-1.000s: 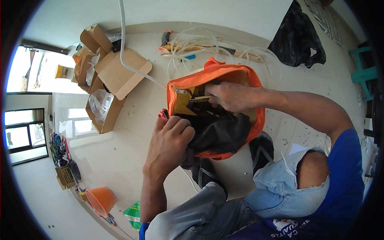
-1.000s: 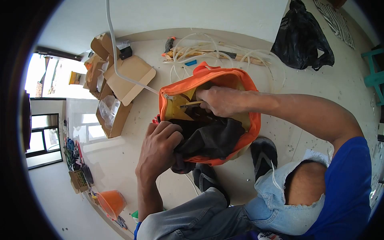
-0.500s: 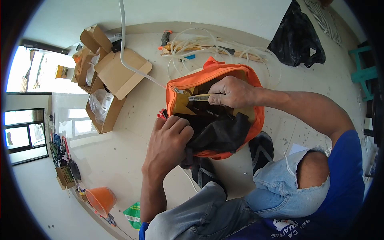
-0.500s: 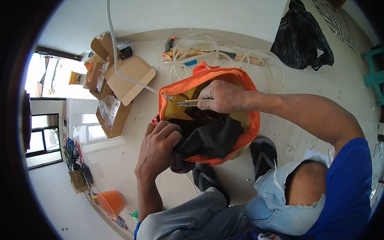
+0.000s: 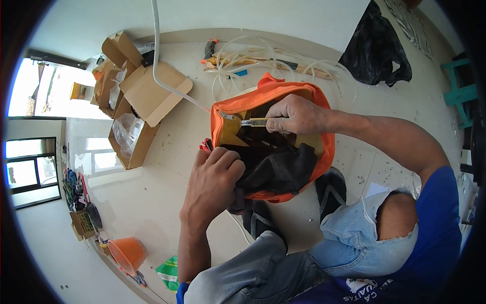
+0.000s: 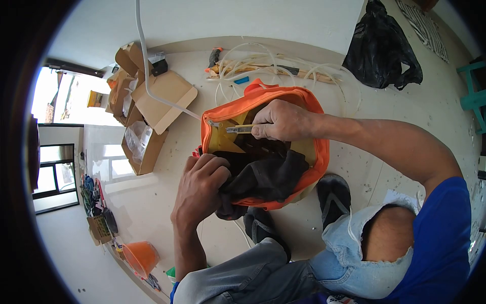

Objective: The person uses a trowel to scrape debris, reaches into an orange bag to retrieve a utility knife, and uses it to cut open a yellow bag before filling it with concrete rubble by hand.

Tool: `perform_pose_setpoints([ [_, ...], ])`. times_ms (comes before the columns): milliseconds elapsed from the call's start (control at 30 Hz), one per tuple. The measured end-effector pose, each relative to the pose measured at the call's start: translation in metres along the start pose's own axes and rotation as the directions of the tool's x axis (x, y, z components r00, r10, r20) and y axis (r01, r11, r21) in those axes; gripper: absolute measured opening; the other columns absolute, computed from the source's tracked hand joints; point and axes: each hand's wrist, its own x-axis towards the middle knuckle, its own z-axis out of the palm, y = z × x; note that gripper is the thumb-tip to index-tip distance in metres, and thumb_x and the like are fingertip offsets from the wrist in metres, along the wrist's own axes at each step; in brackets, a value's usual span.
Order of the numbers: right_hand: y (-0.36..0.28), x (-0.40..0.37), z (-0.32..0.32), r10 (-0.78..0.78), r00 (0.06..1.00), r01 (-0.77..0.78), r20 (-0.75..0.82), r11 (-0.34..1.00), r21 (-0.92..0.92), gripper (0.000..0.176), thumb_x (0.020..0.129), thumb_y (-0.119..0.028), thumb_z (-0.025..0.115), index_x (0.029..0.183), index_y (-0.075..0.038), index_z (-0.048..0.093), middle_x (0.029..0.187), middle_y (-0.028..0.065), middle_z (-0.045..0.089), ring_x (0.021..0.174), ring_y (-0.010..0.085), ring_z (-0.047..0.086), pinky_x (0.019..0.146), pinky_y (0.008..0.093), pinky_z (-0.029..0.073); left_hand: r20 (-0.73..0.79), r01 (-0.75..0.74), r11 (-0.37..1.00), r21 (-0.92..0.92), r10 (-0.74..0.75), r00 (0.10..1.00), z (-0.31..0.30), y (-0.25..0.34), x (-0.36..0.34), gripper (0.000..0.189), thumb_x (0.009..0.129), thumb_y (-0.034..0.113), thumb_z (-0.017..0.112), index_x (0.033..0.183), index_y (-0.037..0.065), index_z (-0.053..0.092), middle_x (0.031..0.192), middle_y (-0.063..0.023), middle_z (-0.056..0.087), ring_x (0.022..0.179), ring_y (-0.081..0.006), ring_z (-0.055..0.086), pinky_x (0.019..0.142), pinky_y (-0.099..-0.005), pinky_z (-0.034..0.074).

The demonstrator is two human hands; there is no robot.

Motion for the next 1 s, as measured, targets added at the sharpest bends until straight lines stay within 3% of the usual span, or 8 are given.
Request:
perform_pose_setpoints([
  [100,0.002,0.002,-0.001,0.034,0.998,-0.039,0.054,0.995,0.087,0.032,0.102,-0.028,0.061,0.095,0.001,0.071,0.071,0.0012,0.064,0.066,0.0078,0.059,0.061,0.0273,0.048,0.004,0.002,1.0,-0.003,-0.002,1.0,0.0,0.0,0.0,0.022,0.066,0.004,0.07,0.086,0.009,0.062,0.1,-0.0017,0.065,0.103,-0.0213,0.06,0.089,-0.0367,0.044],
  [200,0.001,0.004,0.002,0.047,0.997,-0.053,0.055,0.994,0.097,0.048,0.101,-0.042,0.06,0.08,-0.001,0.071,0.066,0.0029,0.063,0.062,0.0112,0.057,0.061,0.0303,0.047,0.011,0.006,1.0,0.001,-0.006,1.0,0.0,-0.001,0.0,0.023,0.065,0.003,0.07,0.086,0.009,0.062,0.1,-0.0016,0.065,0.103,-0.0214,0.06,0.09,-0.0367,0.043],
  [300,-0.016,0.003,0.005,0.139,0.99,-0.139,-0.027,0.99,-0.032,0.058,0.099,-0.052,0.059,0.072,-0.002,0.069,0.063,0.0026,0.06,0.06,0.0111,0.056,0.059,0.0296,0.045,0.015,0.01,1.0,-0.005,-0.01,1.0,-0.001,0.0,0.0,0.023,0.064,0.004,0.071,0.086,0.009,0.062,0.1,-0.0016,0.065,0.103,-0.0215,0.06,0.09,-0.0367,0.043],
  [400,-0.01,0.007,0.008,0.128,0.991,-0.128,-0.045,0.992,0.003,0.057,0.101,-0.05,0.06,0.075,0.0,0.067,0.056,0.0015,0.054,0.052,0.0095,0.051,0.053,0.0288,0.045,0.012,0.008,1.0,-0.002,-0.008,1.0,0.0,-0.001,0.001,0.024,0.064,0.003,0.071,0.086,0.009,0.062,0.1,-0.0015,0.065,0.103,-0.0216,0.06,0.09,-0.0367,0.043],
  [700,-0.005,0.003,0.004,0.154,0.987,-0.155,-0.036,0.988,0.0,0.049,0.1,-0.043,0.063,0.079,0.0,0.074,0.063,0.0052,0.064,0.057,0.0134,0.057,0.06,0.0317,0.048,0.012,0.009,1.0,-0.007,-0.009,1.0,0.0,-0.002,-0.001,0.024,0.065,0.001,0.069,0.086,0.009,0.063,0.101,-0.0015,0.065,0.103,-0.0215,0.06,0.089,-0.0367,0.043],
  [800,-0.008,0.004,0.001,0.185,0.979,-0.19,-0.091,0.98,-0.058,0.048,0.1,-0.046,0.06,0.093,-0.001,0.075,0.079,0.0088,0.071,0.074,0.0164,0.065,0.073,0.0327,0.051,0.008,0.012,1.0,-0.008,-0.012,1.0,0.001,-0.002,0.0,0.024,0.065,0.0,0.069,0.086,0.009,0.063,0.102,-0.0013,0.065,0.103,-0.0212,0.06,0.089,-0.0367,0.043],
  [900,-0.008,0.006,0.0,0.206,0.958,-0.23,-0.201,0.968,-0.102,0.051,0.101,-0.05,0.055,0.111,-0.004,0.073,0.102,0.0109,0.073,0.096,0.0192,0.068,0.089,0.034,0.05,-0.012,0.025,1.0,-0.015,-0.025,1.0,0.001,0.0,0.001,0.023,0.062,-0.001,0.07,0.083,0.008,0.062,0.101,-0.0016,0.067,0.102,-0.0219,0.062,0.089,-0.0371,0.044],
  [1000,-0.001,0.01,-0.002,0.175,0.954,-0.218,-0.243,0.962,-0.165,0.054,0.101,-0.053,0.052,0.124,-0.006,0.069,0.113,0.012,0.071,0.106,0.0224,0.066,0.096,0.035,0.048,-0.003,0.02,1.0,-0.009,-0.02,1.0,0.001,-0.001,0.0,0.024,0.063,-0.001,0.07,0.084,0.008,0.062,0.101,-0.0012,0.066,0.102,-0.0214,0.061,0.089,-0.0369,0.043],
])
